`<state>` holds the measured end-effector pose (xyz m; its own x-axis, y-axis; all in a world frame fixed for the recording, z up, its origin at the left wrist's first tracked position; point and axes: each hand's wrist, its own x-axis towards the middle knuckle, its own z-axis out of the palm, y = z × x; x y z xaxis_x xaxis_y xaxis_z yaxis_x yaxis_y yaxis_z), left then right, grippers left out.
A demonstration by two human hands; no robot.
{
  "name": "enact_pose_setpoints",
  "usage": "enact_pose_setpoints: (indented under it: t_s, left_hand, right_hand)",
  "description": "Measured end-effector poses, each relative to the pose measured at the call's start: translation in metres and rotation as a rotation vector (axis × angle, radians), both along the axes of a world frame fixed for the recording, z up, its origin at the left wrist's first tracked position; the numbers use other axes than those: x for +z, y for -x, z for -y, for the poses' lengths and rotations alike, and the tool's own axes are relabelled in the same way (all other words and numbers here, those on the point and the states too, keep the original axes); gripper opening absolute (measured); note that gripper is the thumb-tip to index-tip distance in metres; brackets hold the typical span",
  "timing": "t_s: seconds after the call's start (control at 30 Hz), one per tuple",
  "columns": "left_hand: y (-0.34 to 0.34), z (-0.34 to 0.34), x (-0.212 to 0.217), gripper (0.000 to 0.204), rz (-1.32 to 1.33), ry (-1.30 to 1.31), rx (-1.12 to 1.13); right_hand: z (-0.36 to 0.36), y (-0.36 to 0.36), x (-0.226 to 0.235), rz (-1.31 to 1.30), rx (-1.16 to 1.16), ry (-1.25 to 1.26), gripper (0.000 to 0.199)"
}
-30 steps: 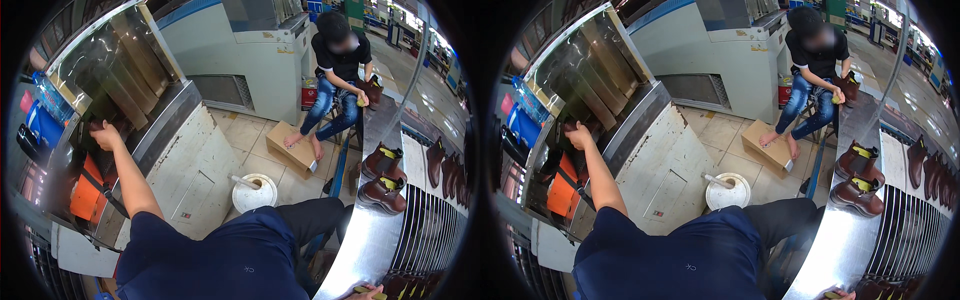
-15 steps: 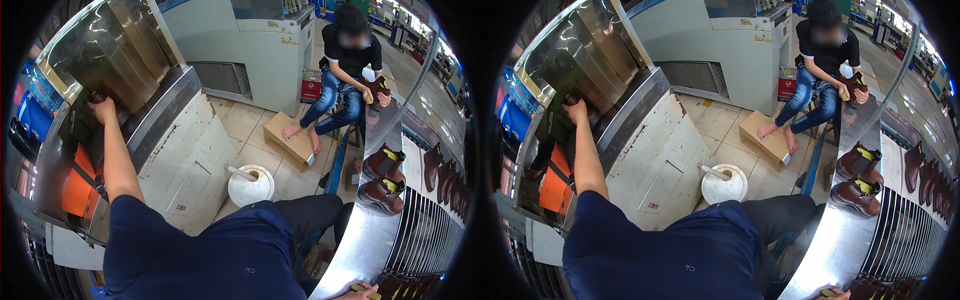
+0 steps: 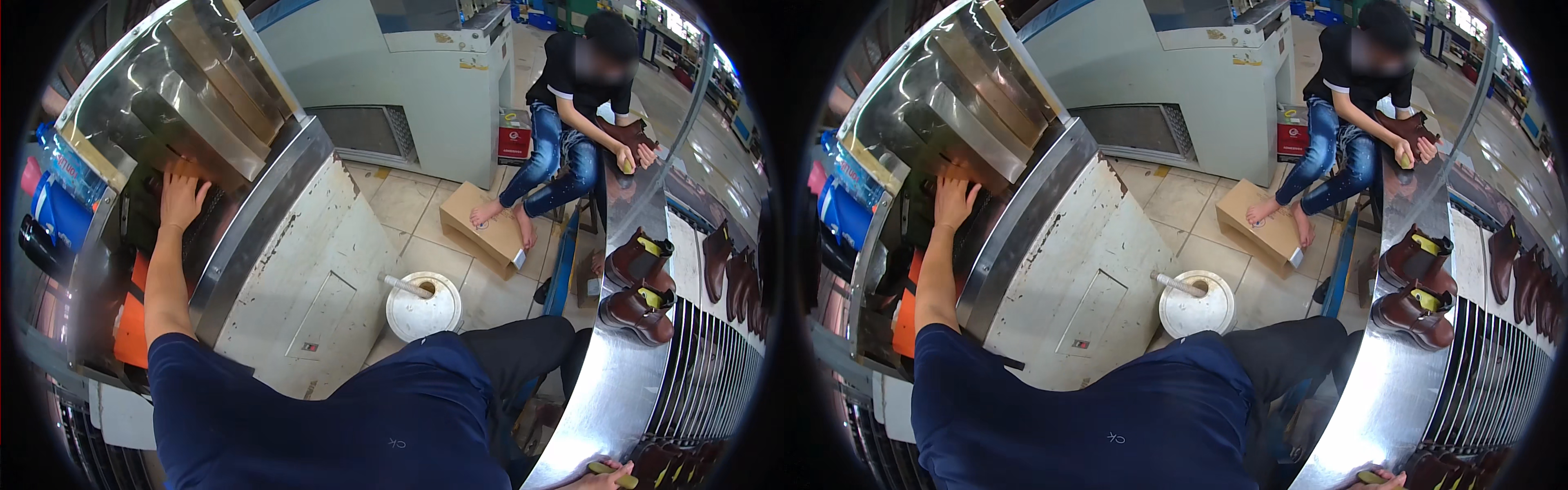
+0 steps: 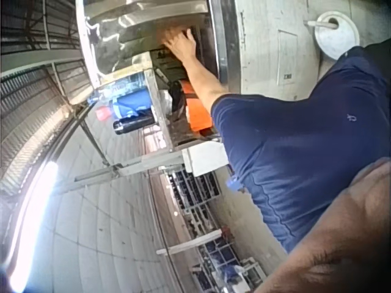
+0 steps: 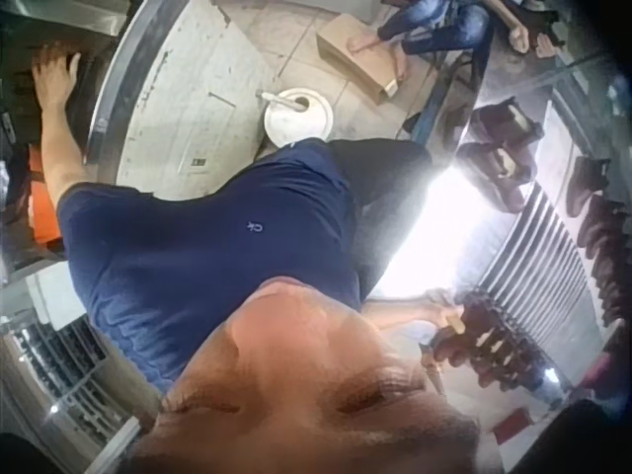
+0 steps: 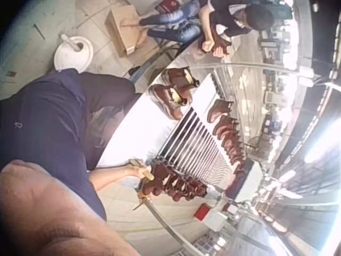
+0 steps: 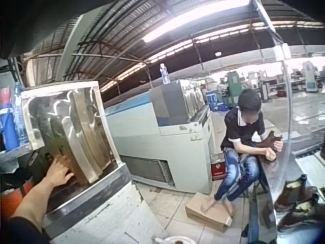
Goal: Rubbing and polishing finished leather boots using a handheld tool on a conveyor line.
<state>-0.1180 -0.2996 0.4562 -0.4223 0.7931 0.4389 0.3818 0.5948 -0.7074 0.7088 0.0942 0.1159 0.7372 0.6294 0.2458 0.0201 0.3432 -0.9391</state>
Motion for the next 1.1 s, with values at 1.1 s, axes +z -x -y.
enact_pose_setpoints:
  t_s: [1.1]
  left_hand:
    - [0.342, 0.133, -0.03, 0.04, -0.063, 0.18, 0.2]
  right_hand:
    - [0.024, -0.151, -0.069, 0.502, 0.047, -0.066, 0.048]
